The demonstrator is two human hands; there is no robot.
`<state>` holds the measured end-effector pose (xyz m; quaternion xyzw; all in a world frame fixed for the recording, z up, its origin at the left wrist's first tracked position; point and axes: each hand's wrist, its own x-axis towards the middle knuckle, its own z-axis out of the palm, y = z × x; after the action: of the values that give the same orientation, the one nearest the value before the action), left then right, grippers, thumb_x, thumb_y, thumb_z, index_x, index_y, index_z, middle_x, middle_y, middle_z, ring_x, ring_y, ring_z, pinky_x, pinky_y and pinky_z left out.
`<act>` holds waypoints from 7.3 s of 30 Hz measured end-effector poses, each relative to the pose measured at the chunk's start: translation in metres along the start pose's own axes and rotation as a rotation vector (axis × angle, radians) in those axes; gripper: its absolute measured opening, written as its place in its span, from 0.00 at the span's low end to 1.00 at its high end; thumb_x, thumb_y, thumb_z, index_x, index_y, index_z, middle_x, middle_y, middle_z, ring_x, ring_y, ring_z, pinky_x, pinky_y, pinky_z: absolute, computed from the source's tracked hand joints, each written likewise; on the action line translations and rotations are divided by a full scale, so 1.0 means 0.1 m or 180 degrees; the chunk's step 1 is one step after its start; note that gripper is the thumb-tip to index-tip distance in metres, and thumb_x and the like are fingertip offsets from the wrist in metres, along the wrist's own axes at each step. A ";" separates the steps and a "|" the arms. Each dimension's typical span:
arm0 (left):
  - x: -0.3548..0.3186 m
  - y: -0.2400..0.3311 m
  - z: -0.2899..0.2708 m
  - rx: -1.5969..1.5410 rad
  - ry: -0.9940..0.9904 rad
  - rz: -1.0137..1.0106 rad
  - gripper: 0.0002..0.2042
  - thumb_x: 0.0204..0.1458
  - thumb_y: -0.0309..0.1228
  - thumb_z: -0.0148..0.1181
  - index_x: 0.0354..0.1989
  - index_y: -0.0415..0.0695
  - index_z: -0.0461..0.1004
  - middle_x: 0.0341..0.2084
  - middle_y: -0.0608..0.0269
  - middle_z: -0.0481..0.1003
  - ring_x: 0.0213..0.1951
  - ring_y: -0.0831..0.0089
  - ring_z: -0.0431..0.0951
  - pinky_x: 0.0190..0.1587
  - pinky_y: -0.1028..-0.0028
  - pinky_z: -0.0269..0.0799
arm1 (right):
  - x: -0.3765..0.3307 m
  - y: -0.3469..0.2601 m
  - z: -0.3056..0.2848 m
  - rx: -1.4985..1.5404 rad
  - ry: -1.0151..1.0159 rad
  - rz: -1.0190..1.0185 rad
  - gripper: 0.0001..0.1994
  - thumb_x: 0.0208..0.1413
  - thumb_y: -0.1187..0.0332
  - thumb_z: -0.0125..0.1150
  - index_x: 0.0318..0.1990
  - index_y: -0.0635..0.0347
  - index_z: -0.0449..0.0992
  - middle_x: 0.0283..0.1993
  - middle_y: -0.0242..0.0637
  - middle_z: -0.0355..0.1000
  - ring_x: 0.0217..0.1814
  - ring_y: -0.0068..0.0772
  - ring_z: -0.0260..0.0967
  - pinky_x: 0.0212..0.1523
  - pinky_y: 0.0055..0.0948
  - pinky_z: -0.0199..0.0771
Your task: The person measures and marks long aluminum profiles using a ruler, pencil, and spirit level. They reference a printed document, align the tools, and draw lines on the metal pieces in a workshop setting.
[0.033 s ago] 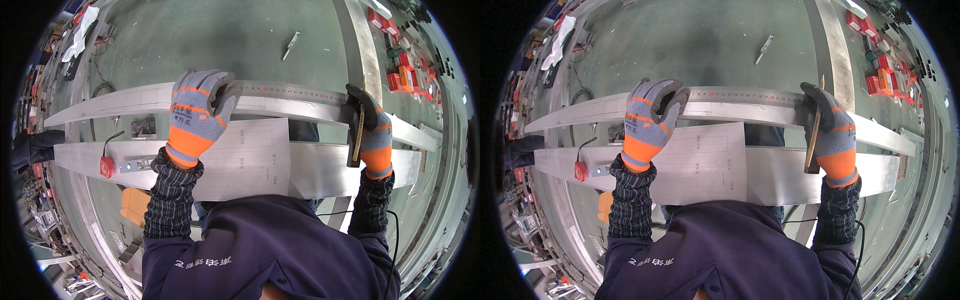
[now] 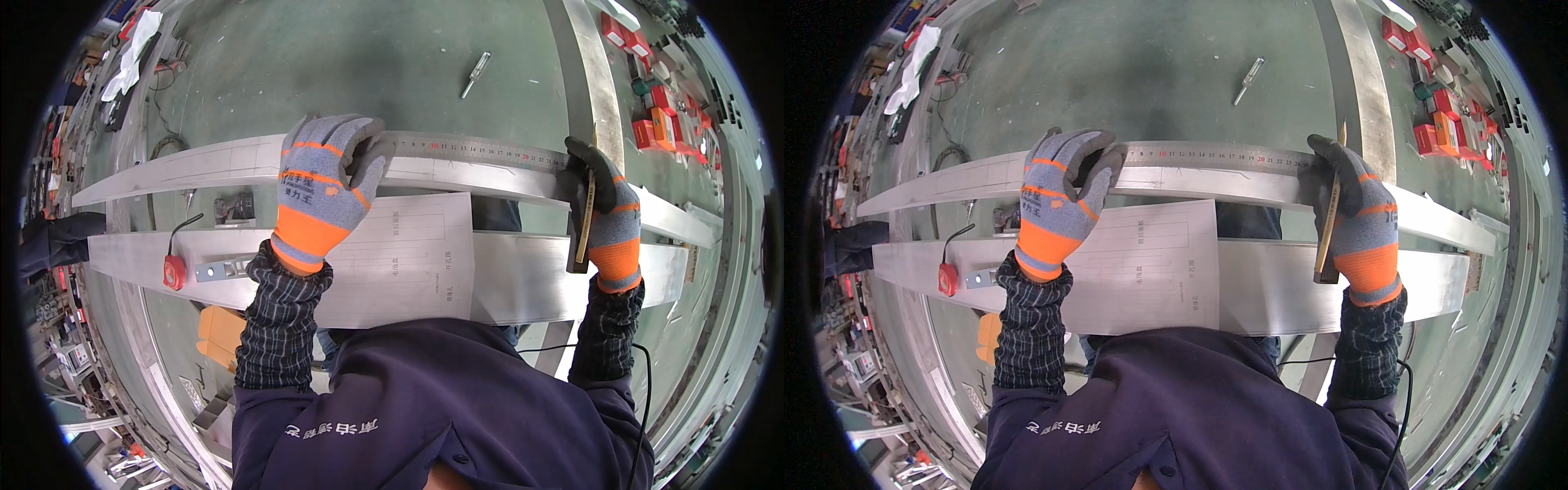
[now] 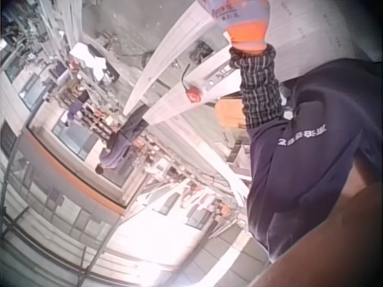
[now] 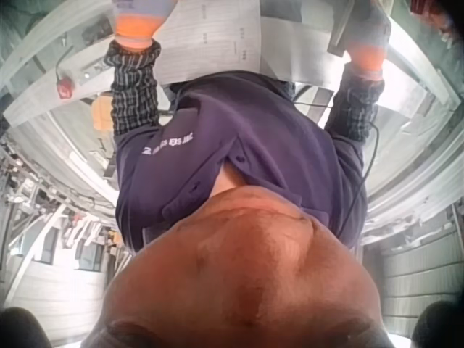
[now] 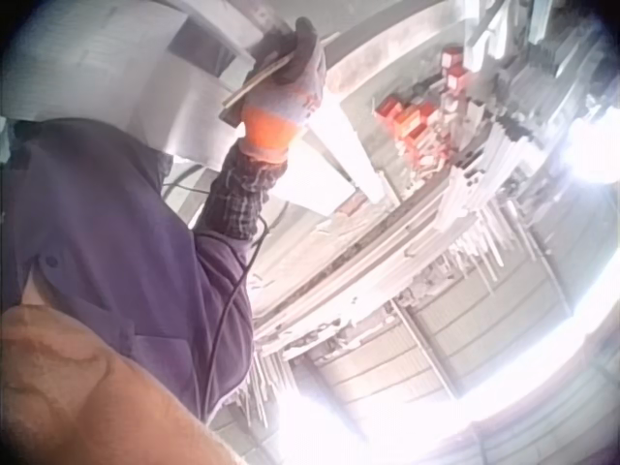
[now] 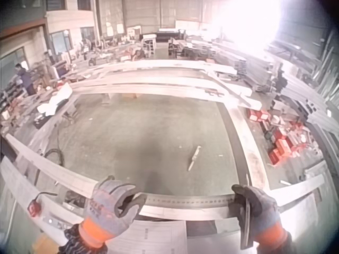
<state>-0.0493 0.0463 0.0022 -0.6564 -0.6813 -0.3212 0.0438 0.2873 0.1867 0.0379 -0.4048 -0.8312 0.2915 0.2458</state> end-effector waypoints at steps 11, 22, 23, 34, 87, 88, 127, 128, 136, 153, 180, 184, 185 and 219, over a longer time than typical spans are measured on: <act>0.00 0.01 0.01 -0.0007 0.0051 0.0020 0.15 0.54 0.36 0.72 0.50 0.49 0.83 0.48 0.60 0.80 0.51 0.55 0.79 0.68 0.50 0.65 | -0.02 0.01 0.01 0.0147 0.0025 0.0012 0.29 0.53 0.89 0.52 0.63 0.62 0.76 0.50 0.44 0.80 0.52 0.38 0.81 0.56 0.34 0.81; 0.01 0.04 -0.04 -0.0186 0.0183 0.0105 0.15 0.53 0.33 0.73 0.49 0.46 0.82 0.43 0.57 0.81 0.46 0.54 0.80 0.57 0.57 0.73 | -0.04 -0.02 0.02 -0.0153 0.0385 -0.0362 0.22 0.58 0.85 0.58 0.60 0.61 0.78 0.50 0.44 0.80 0.49 0.38 0.80 0.52 0.33 0.80; 0.02 0.05 -0.05 -0.0251 0.0196 0.0100 0.15 0.53 0.32 0.73 0.49 0.45 0.82 0.42 0.57 0.81 0.45 0.55 0.80 0.55 0.59 0.74 | -0.06 -0.03 0.02 -0.0121 0.0505 -0.0432 0.21 0.58 0.85 0.59 0.59 0.61 0.78 0.51 0.43 0.79 0.48 0.36 0.80 0.51 0.33 0.80; -0.75 0.51 -0.50 -0.1572 -0.0306 -0.0946 0.15 0.55 0.16 0.66 0.51 0.39 0.82 0.37 0.57 0.79 0.37 0.70 0.82 0.41 0.73 0.78 | -0.76 -0.30 -0.16 0.0866 -0.0085 0.0133 0.16 0.56 0.83 0.68 0.52 0.65 0.80 0.42 0.40 0.80 0.44 0.33 0.82 0.44 0.30 0.82; -1.67 0.50 -0.06 -0.0372 -0.0266 -0.0553 0.18 0.42 0.29 0.68 0.45 0.47 0.80 0.44 0.58 0.78 0.45 0.54 0.76 0.50 0.55 0.72 | -0.98 0.03 0.89 -0.0203 -0.0054 -0.0814 0.21 0.48 0.76 0.65 0.52 0.57 0.82 0.40 0.39 0.79 0.44 0.49 0.74 0.48 0.47 0.73; -1.67 0.50 -0.06 -0.0354 -0.0282 -0.0548 0.18 0.42 0.29 0.68 0.45 0.47 0.80 0.44 0.57 0.78 0.45 0.54 0.76 0.49 0.55 0.72 | -0.98 0.04 0.89 -0.0201 -0.0060 -0.0815 0.20 0.48 0.76 0.65 0.52 0.58 0.82 0.40 0.39 0.79 0.44 0.49 0.74 0.48 0.47 0.73; -1.62 0.49 -0.01 -0.0274 -0.0203 -0.0455 0.16 0.42 0.27 0.66 0.42 0.47 0.83 0.40 0.60 0.80 0.43 0.56 0.77 0.47 0.55 0.71 | -0.06 -0.71 0.80 0.0736 0.0380 -0.0826 0.09 0.53 0.83 0.64 0.41 0.63 0.80 0.38 0.46 0.80 0.38 0.45 0.82 0.41 0.34 0.82; -1.62 0.49 -0.01 -0.0260 -0.0190 -0.0449 0.15 0.42 0.27 0.66 0.42 0.47 0.83 0.40 0.60 0.80 0.43 0.56 0.77 0.47 0.55 0.71 | -0.03 -0.69 0.83 0.0786 0.0299 -0.0742 0.09 0.53 0.84 0.64 0.41 0.63 0.80 0.37 0.46 0.80 0.38 0.46 0.81 0.41 0.34 0.82; -1.62 0.49 -0.02 -0.0262 -0.0230 -0.0471 0.15 0.40 0.26 0.67 0.40 0.47 0.82 0.39 0.59 0.79 0.43 0.55 0.77 0.46 0.55 0.72 | 0.03 -0.62 0.85 0.0740 0.0172 -0.0949 0.11 0.52 0.83 0.65 0.43 0.62 0.79 0.36 0.44 0.78 0.35 0.43 0.80 0.38 0.34 0.81; -1.61 0.48 -0.01 -0.0185 -0.0207 -0.0385 0.17 0.38 0.26 0.66 0.41 0.47 0.81 0.41 0.59 0.78 0.43 0.56 0.76 0.45 0.56 0.71 | 0.05 -0.64 0.86 0.0870 0.0139 -0.0802 0.11 0.51 0.85 0.63 0.40 0.62 0.79 0.32 0.43 0.77 0.33 0.45 0.78 0.36 0.35 0.80; -1.63 0.50 -0.04 -0.0290 -0.0228 -0.0494 0.17 0.41 0.27 0.67 0.44 0.47 0.83 0.42 0.60 0.80 0.45 0.57 0.77 0.50 0.57 0.71 | -0.32 -0.73 0.64 0.0798 0.0516 -0.0376 0.09 0.64 0.78 0.55 0.47 0.66 0.80 0.40 0.43 0.82 0.38 0.31 0.81 0.41 0.28 0.80; -1.63 0.53 -0.07 -0.0274 -0.0219 -0.0501 0.17 0.42 0.28 0.67 0.44 0.47 0.83 0.42 0.60 0.79 0.45 0.56 0.77 0.50 0.57 0.71 | -0.70 -0.46 0.70 0.0952 0.0031 -0.0453 0.09 0.64 0.76 0.56 0.46 0.67 0.81 0.37 0.44 0.81 0.35 0.39 0.81 0.39 0.31 0.79; -1.65 0.52 -0.06 -0.0294 -0.0191 -0.0512 0.17 0.43 0.28 0.68 0.45 0.47 0.82 0.43 0.60 0.79 0.45 0.55 0.77 0.50 0.56 0.71 | -0.75 -0.41 0.71 0.1020 -0.0124 -0.0605 0.08 0.64 0.75 0.56 0.45 0.67 0.81 0.37 0.44 0.80 0.34 0.43 0.80 0.39 0.33 0.79; -1.65 0.57 -0.16 -0.0310 -0.0212 -0.0640 0.18 0.42 0.27 0.67 0.45 0.47 0.82 0.42 0.60 0.79 0.45 0.56 0.77 0.50 0.57 0.72 | -1.00 -0.30 1.19 0.0666 -0.0298 -0.0762 0.11 0.59 0.78 0.62 0.48 0.66 0.81 0.37 0.45 0.79 0.43 0.49 0.78 0.47 0.42 0.76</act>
<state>0.0198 -0.1084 -0.0432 -0.5963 -0.7283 -0.3347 -0.0433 0.2501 0.0555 -0.0428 -0.2610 -0.8491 0.3636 0.2806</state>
